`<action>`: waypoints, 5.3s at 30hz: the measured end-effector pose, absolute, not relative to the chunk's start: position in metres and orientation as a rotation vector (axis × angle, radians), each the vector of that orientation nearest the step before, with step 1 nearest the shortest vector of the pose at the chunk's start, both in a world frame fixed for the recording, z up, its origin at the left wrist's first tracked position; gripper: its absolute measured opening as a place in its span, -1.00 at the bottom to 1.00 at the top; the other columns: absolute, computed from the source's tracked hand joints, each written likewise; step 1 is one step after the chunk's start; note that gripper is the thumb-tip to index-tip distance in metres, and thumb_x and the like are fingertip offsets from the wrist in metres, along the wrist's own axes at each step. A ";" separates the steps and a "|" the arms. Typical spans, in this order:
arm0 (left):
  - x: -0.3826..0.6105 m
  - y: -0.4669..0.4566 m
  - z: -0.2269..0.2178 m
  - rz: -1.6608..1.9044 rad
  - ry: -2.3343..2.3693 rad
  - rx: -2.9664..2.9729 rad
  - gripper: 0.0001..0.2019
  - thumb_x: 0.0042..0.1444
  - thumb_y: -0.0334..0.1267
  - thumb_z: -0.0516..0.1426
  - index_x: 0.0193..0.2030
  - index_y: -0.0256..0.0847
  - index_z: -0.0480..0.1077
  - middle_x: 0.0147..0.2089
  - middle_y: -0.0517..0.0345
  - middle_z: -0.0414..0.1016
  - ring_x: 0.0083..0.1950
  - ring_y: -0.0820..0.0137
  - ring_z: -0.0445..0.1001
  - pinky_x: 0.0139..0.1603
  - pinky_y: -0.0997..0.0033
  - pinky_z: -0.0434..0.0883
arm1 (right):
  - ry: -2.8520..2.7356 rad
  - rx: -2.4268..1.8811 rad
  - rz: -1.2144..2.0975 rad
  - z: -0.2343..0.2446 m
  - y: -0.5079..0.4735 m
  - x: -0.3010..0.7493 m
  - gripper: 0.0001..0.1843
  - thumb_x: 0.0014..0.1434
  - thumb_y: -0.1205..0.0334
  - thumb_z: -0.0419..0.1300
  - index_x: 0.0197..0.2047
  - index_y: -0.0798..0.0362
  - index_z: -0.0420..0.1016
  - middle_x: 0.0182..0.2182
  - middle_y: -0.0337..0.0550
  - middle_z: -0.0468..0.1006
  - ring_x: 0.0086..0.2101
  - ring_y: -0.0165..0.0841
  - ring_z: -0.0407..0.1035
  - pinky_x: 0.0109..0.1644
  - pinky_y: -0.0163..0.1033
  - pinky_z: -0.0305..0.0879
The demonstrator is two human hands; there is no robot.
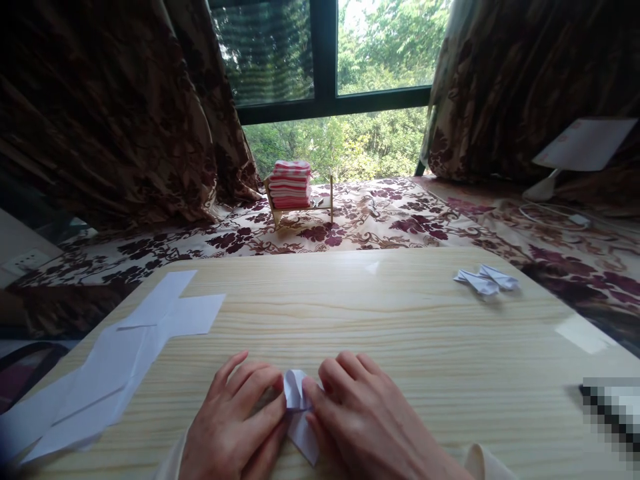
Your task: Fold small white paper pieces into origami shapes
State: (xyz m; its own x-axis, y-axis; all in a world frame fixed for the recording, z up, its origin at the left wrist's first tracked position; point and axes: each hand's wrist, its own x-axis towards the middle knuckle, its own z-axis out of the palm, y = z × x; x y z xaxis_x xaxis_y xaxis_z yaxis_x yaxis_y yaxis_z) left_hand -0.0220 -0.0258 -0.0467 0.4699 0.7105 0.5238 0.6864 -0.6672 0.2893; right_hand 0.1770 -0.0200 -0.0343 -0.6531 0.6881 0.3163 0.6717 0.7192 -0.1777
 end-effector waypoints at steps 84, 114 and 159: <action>-0.015 -0.056 -0.063 0.871 1.366 3.026 -0.69 0.25 -0.20 -0.05 0.02 -0.11 0.41 -0.07 0.07 0.56 -0.01 0.27 0.43 0.33 0.04 -0.20 | -2.548 -0.983 0.001 -0.042 -0.026 0.183 -0.82 0.21 0.40 0.02 -0.12 0.13 0.36 -0.34 -0.07 0.43 -0.37 -0.29 0.24 -0.35 -0.24 0.25; -0.015 -0.047 -0.084 0.994 1.419 3.061 -0.48 0.22 0.10 -0.18 -0.10 -0.14 0.48 -0.11 0.06 0.53 -0.01 0.25 0.37 0.34 0.03 -0.25 | -2.467 -0.929 0.160 -0.028 -0.015 0.176 -0.83 0.17 0.43 0.08 -0.21 0.06 0.45 -0.37 -0.12 0.43 -0.37 -0.31 0.22 -0.39 -0.26 0.13; -0.011 -0.054 -0.074 1.216 1.410 2.860 -0.65 0.14 -0.02 0.02 -0.15 -0.20 0.48 -0.11 0.12 0.58 -0.08 0.27 0.43 0.20 0.15 0.07 | -2.246 -1.082 0.422 -0.024 -0.019 0.168 -0.70 -0.01 0.56 -0.08 -0.26 0.08 0.31 -0.42 -0.11 0.51 -0.42 -0.34 0.37 -0.34 -0.25 0.33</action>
State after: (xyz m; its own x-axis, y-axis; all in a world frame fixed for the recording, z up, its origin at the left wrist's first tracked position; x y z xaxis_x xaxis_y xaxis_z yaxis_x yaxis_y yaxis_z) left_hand -0.0111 -0.0537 -0.0745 0.4158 0.5844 0.6969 0.7752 -0.6284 0.0645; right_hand 0.1680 -0.0188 -0.0237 -0.4849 0.7869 0.3815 0.5949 0.6166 -0.5156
